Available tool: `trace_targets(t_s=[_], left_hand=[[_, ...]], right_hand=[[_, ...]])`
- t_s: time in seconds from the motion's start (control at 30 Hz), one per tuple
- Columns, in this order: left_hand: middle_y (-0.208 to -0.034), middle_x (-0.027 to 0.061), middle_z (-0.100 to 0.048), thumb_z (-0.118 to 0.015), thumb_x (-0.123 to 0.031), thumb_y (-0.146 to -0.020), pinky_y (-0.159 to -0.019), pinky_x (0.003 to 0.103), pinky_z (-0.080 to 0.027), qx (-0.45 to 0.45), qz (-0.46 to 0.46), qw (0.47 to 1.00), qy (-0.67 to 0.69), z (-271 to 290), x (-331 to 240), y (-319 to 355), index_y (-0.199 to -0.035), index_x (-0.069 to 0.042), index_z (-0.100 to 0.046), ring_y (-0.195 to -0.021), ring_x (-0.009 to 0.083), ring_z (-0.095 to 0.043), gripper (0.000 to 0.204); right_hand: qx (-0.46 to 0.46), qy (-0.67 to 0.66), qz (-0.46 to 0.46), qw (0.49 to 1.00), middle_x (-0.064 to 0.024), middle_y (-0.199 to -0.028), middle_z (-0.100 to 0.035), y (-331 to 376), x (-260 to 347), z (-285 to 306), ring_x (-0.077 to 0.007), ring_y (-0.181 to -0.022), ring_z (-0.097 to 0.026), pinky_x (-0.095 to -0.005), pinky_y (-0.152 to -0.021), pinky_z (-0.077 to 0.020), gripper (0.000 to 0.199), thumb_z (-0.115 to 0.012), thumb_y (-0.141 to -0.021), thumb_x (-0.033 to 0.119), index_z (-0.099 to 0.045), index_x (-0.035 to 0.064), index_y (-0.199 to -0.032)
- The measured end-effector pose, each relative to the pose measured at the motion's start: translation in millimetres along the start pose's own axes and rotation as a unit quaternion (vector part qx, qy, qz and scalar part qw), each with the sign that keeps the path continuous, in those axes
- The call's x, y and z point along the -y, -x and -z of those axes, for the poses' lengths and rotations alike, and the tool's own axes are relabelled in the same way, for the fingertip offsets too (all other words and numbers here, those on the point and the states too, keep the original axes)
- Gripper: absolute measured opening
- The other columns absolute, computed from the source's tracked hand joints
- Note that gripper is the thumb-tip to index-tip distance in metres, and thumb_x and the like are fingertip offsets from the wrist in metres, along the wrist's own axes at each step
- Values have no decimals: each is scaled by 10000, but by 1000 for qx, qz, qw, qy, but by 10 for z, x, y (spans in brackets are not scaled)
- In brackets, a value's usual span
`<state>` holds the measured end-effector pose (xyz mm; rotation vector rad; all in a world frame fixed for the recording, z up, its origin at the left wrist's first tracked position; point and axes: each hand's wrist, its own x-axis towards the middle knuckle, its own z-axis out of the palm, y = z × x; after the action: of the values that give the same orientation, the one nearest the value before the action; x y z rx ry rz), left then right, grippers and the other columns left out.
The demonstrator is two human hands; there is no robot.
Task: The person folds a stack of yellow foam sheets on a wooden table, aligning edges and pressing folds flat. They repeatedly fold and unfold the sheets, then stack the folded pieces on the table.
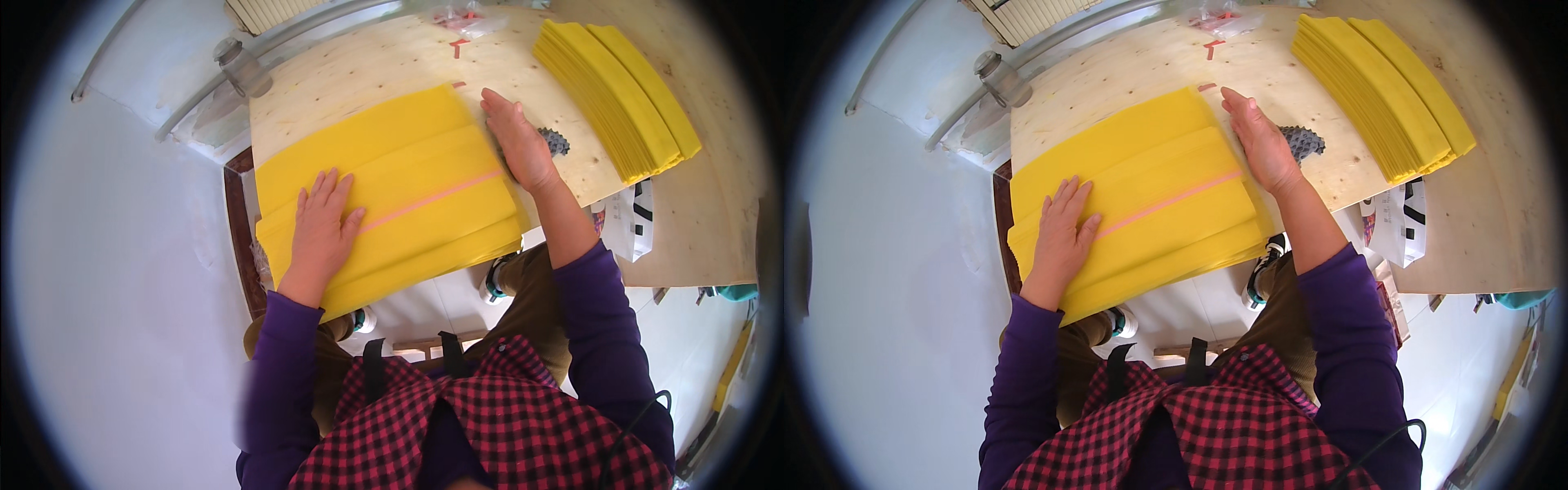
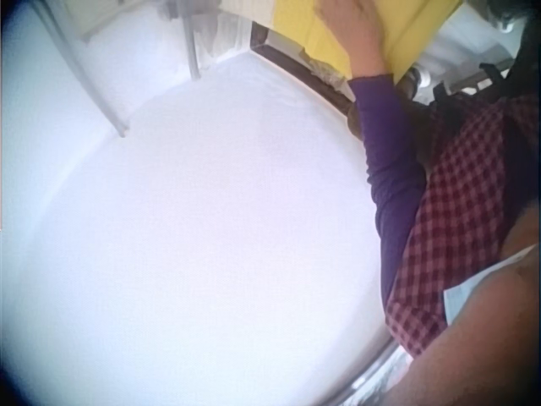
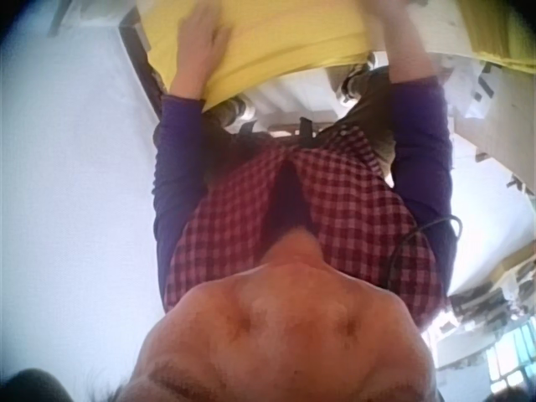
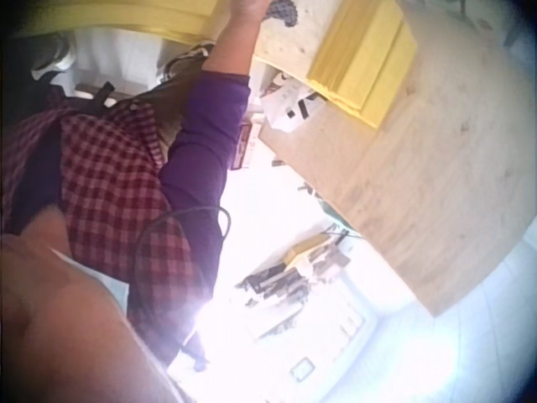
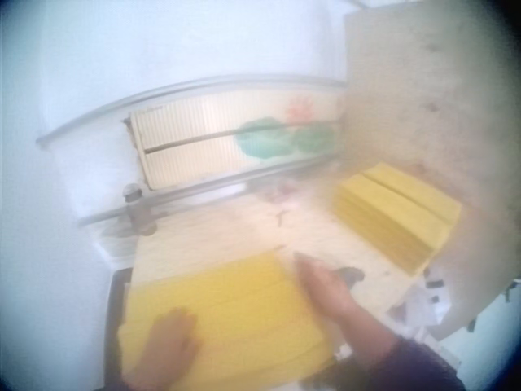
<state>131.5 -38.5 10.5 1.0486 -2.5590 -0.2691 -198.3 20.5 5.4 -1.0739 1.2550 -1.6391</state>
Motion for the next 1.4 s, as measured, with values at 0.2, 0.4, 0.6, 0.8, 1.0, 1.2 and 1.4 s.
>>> trace_targets(t_s=[0.2,0.4,0.6,0.8,1.0,1.2,1.4], left_hand=[[-1422,175,-434,-562,-312,-918,-1129,516,-206,-4,-8,1000,-6,6,11,-15,-1361,-85,-472,-1360,335,-350,505],[-1415,177,-442,-558,-314,-921,-1128,515,-208,-1,-6,1000,3,35,-5,-15,-1354,-82,-475,-1355,337,-357,499],[-1412,175,-445,-576,-293,-911,-1129,512,-211,-7,-10,1000,11,9,-22,-8,-1340,-77,-489,-1350,334,-366,489],[-1387,170,-462,-599,-251,-895,-1119,518,-235,-24,-18,999,32,-3,-16,23,-1289,-62,-519,-1340,344,-375,445],[-1361,175,-475,-606,-235,-887,-1109,524,-254,-31,-18,999,37,-18,-22,28,-1253,-54,-534,-1326,353,-387,415],[-1344,177,-488,-592,-262,-895,-1114,520,-243,-47,-19,998,45,-16,-18,42,-1276,-39,-520,-1315,353,-397,447],[-1368,187,-470,-580,-280,-904,-1124,514,-227,-24,-18,999,13,15,-41,46,-1312,-34,-499,-1331,351,-377,483]], right_hand=[[73,36,-35,996,-155,-1529,-276,54,10,-96,-273,-1429,-226,-352,-1165,-148,724,-198,-1000,560,-244,27,-1489],[116,173,-5,978,-185,-1500,-329,165,119,-140,-301,-1413,-265,-352,-1154,-170,789,-207,-954,664,-300,89,-1487],[125,230,0,965,-176,-1454,-407,206,194,-117,-281,-1376,-335,-353,-1135,-225,765,-249,-958,651,-392,74,-1440],[108,251,54,961,-140,-1358,-518,165,151,-114,-249,-1303,-428,-346,-1111,-275,584,-346,-1003,481,-532,21,-1310],[115,349,107,924,-119,-1318,-548,56,-29,-157,-271,-1262,-459,-355,-1076,-327,375,-490,-982,268,-567,27,-1259],[110,446,188,868,-134,-1207,-590,109,-72,-177,-308,-1164,-507,-381,-1017,-390,343,-639,-870,195,-618,50,-1180],[113,443,201,866,-135,-1182,-592,144,-4,-173,-314,-1146,-513,-384,-998,-399,321,-661,-839,158,-625,32,-1132]])
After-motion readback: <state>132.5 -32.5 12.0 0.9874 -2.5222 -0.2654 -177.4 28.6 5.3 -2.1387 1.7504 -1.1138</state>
